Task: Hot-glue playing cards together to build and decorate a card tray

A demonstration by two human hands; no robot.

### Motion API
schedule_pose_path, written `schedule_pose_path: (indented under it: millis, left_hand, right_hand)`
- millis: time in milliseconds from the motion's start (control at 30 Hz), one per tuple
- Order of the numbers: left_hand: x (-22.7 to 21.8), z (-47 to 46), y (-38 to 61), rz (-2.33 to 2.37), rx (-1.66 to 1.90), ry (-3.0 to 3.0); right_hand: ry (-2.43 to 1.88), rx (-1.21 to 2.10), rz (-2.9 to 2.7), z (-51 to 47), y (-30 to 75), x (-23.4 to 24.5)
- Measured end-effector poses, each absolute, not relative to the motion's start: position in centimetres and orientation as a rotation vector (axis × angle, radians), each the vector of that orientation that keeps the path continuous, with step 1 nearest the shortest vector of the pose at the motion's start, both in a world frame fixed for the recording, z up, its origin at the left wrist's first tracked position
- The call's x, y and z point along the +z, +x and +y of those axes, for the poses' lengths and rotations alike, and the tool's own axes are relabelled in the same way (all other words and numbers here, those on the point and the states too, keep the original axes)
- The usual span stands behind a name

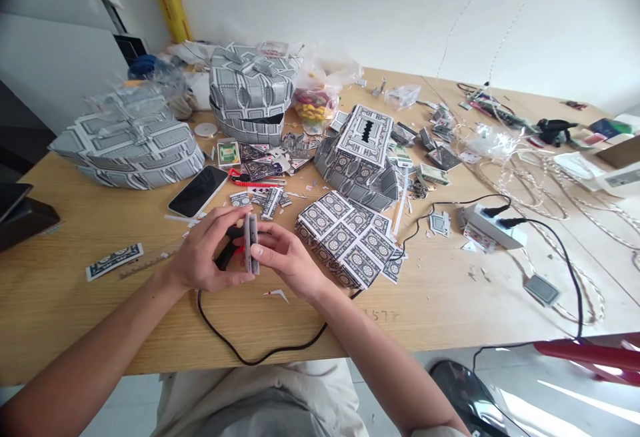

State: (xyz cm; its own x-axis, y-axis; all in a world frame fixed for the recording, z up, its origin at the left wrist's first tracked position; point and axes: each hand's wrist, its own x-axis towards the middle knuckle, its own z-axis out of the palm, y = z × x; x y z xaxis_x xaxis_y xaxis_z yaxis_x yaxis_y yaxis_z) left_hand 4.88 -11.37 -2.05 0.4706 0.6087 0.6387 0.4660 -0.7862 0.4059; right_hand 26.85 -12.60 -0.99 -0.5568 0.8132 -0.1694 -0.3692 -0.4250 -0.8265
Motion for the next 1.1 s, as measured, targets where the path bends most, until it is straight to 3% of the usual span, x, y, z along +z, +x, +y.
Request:
schedule_pose_path:
  millis: [1100]
  left_hand:
    - [-2.0,-11.27,5.01,0.919,1.166,2.562]
  right_hand:
    - [-0.744,2.059,-0.932,-12.66,26.66,-1.61]
